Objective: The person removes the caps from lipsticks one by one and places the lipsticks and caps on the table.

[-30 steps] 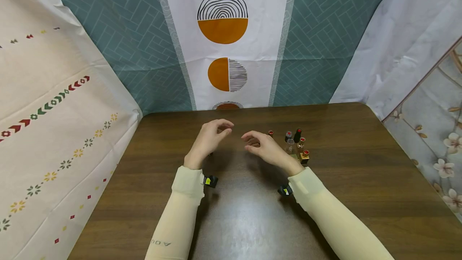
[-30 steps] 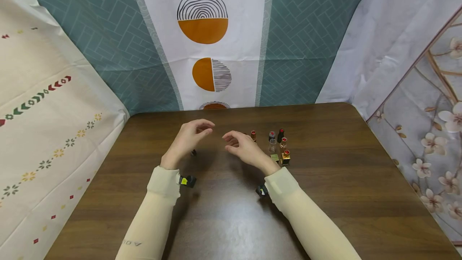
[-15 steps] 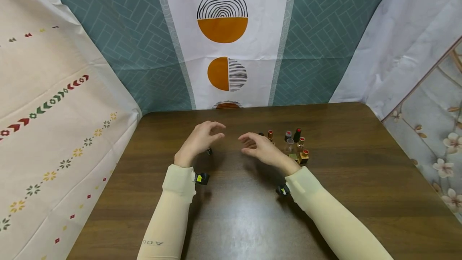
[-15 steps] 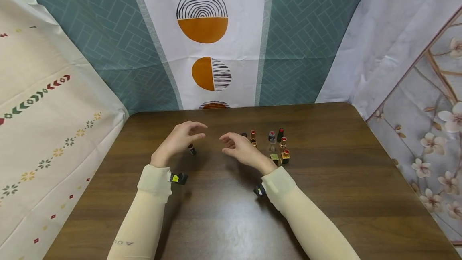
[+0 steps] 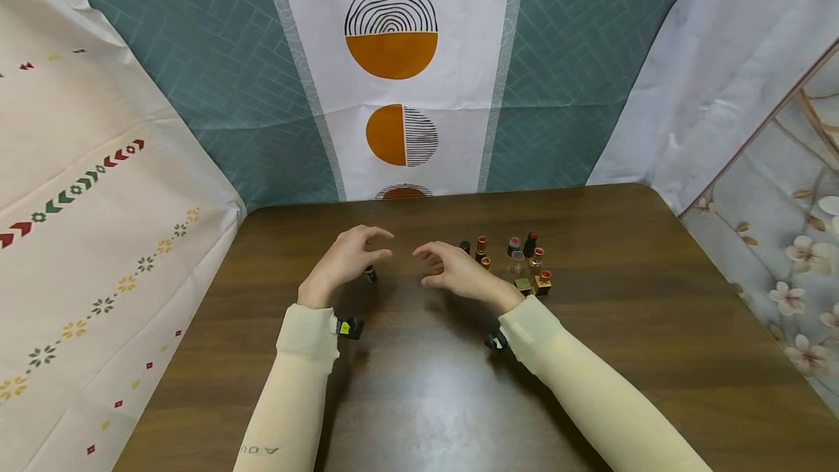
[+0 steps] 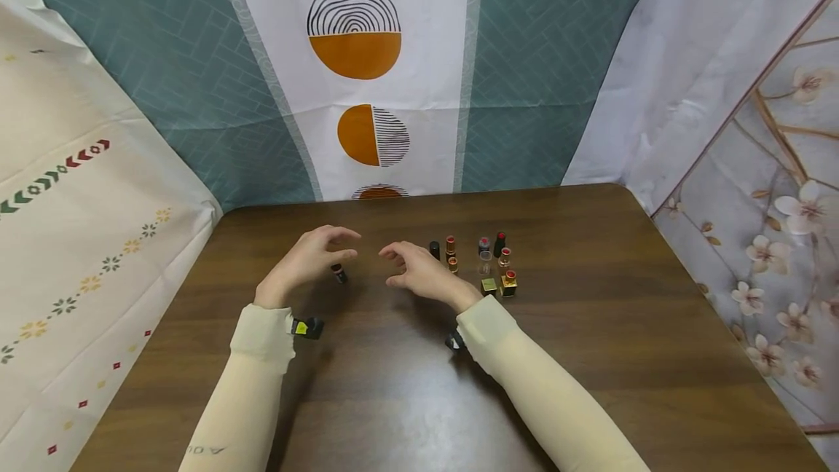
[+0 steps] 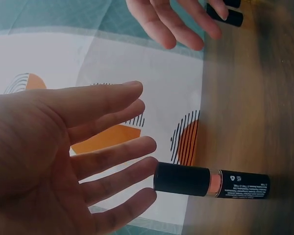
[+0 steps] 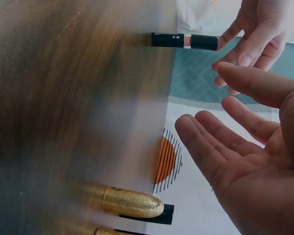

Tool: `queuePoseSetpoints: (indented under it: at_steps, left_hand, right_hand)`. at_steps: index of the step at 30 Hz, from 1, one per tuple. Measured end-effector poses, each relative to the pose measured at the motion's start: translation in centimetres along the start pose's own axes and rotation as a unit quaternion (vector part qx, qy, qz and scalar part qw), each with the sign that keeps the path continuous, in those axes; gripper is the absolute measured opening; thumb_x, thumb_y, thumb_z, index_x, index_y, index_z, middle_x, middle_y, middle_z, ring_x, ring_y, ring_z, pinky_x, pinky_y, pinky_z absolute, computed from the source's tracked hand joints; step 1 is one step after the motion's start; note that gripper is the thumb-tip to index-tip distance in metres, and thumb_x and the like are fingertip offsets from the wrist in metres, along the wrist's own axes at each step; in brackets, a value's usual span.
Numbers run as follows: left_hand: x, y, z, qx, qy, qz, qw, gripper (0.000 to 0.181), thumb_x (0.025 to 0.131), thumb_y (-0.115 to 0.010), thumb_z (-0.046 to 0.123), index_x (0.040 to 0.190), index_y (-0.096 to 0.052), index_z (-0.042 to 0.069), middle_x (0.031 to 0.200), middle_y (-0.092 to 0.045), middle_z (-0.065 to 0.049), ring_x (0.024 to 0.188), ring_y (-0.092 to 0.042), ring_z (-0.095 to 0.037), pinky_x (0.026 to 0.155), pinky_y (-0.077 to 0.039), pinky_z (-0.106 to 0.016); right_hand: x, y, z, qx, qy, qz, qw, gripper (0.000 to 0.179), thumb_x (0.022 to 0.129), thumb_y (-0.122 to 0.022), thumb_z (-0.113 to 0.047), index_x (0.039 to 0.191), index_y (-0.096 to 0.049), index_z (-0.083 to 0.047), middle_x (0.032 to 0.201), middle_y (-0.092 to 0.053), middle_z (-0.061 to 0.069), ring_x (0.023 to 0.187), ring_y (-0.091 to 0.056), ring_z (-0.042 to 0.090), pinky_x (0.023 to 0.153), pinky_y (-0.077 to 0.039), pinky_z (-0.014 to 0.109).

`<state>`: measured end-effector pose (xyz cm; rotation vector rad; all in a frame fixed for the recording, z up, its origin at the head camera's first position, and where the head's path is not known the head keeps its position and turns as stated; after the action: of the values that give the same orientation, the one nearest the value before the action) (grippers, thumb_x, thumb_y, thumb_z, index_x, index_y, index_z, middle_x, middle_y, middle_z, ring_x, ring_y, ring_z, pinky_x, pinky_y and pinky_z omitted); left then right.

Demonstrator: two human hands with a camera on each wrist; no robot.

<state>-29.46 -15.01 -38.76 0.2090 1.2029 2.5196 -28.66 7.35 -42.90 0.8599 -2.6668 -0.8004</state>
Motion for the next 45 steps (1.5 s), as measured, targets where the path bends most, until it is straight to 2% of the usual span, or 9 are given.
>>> queuePoseSetpoints:
  at_steps: [4,11,21,28,31,37,45]
  left_hand:
    - [-0.1,0.3,-0.3,0.005,0.008,-0.011,0.9999,0.040,0.101,-0.071,0.018,0.138,-0.066,0.006,0.142,-0.058,-0.019,0.129,-0.053,-0.037,0.106,-0.046,-0.056]
    - [-0.2,0.3,-1.0,0.022,0.026,-0.025,0.9991,0.041,0.098,-0.075,0.015,0.136,-0.067,0.005,0.140,-0.059,-0.019,0.117,-0.059,-0.037,0.098,-0.052,-0.054]
    - [-0.4,0.0,-2.0,0.035,0.036,-0.027,0.9984,0.041,0.098,-0.074,0.015,0.137,-0.066,0.004,0.142,-0.060,-0.019,0.127,-0.055,-0.040,0.102,-0.049,-0.057]
    - [-0.6,-0.1,-2.4,0.029,0.045,-0.020,0.9984,0.038,0.098,-0.074,0.014,0.134,-0.067,0.003,0.138,-0.063,-0.021,0.125,-0.057,-0.038,0.101,-0.050,-0.054]
    - [-0.7,-0.1,-2.4,0.028,0.044,-0.015,0.9985,0.033,0.098,-0.073,0.011,0.130,-0.069,0.002,0.131,-0.067,-0.020,0.116,-0.061,-0.035,0.096,-0.053,-0.051]
    - [-0.6,-0.3,-2.5,0.031,0.050,-0.002,0.9983,0.023,0.099,-0.072,0.008,0.121,-0.073,0.002,0.112,-0.072,-0.012,0.092,-0.063,-0.026,0.080,-0.055,-0.042]
    - [-0.6,-0.3,-2.3,0.025,0.044,0.013,0.9986,0.017,0.098,-0.074,0.011,0.113,-0.078,0.003,0.104,-0.075,-0.007,0.088,-0.064,-0.024,0.080,-0.054,-0.040]
  right_hand:
    - [0.3,-0.3,-0.3,0.001,-0.007,-0.009,0.9999,0.052,0.099,-0.072,-0.007,0.146,-0.052,0.000,0.149,-0.053,0.021,0.132,-0.055,0.042,0.108,-0.046,0.053]
    - [0.5,-0.6,0.0,-0.015,-0.007,-0.015,0.9997,0.053,0.099,-0.073,-0.008,0.147,-0.051,0.000,0.149,-0.053,0.020,0.132,-0.055,0.039,0.108,-0.046,0.054]
    - [1.2,-1.1,-0.6,-0.028,-0.002,-0.018,0.9995,0.053,0.098,-0.074,-0.008,0.146,-0.053,-0.002,0.147,-0.054,0.019,0.130,-0.056,0.038,0.107,-0.047,0.052]
    - [1.7,-1.5,-0.7,-0.035,0.002,-0.021,0.9992,0.052,0.099,-0.073,-0.009,0.146,-0.053,-0.002,0.147,-0.054,0.019,0.131,-0.056,0.039,0.107,-0.048,0.052]
    - [1.9,-1.7,-0.7,-0.032,-0.001,-0.022,0.9992,0.053,0.098,-0.074,-0.009,0.146,-0.053,-0.002,0.148,-0.054,0.018,0.131,-0.056,0.038,0.107,-0.047,0.052]
    - [2.3,-2.1,-0.4,-0.015,-0.003,-0.016,0.9998,0.050,0.098,-0.073,-0.009,0.145,-0.054,-0.003,0.147,-0.055,0.018,0.131,-0.057,0.037,0.107,-0.048,0.050]
    - [2.5,-2.8,0.1,0.015,-0.012,-0.013,0.9997,0.048,0.100,-0.071,-0.008,0.144,-0.054,0.001,0.146,-0.056,0.020,0.130,-0.058,0.036,0.108,-0.047,0.050]
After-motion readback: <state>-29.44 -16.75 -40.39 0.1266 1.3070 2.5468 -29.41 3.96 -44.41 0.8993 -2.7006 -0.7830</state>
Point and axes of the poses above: each hand's wrist, its own x-axis towards the middle knuckle, its own y-axis out of the back of the hand, z = x × y, the point moved 3 cm from there along x, towards the middle knuckle
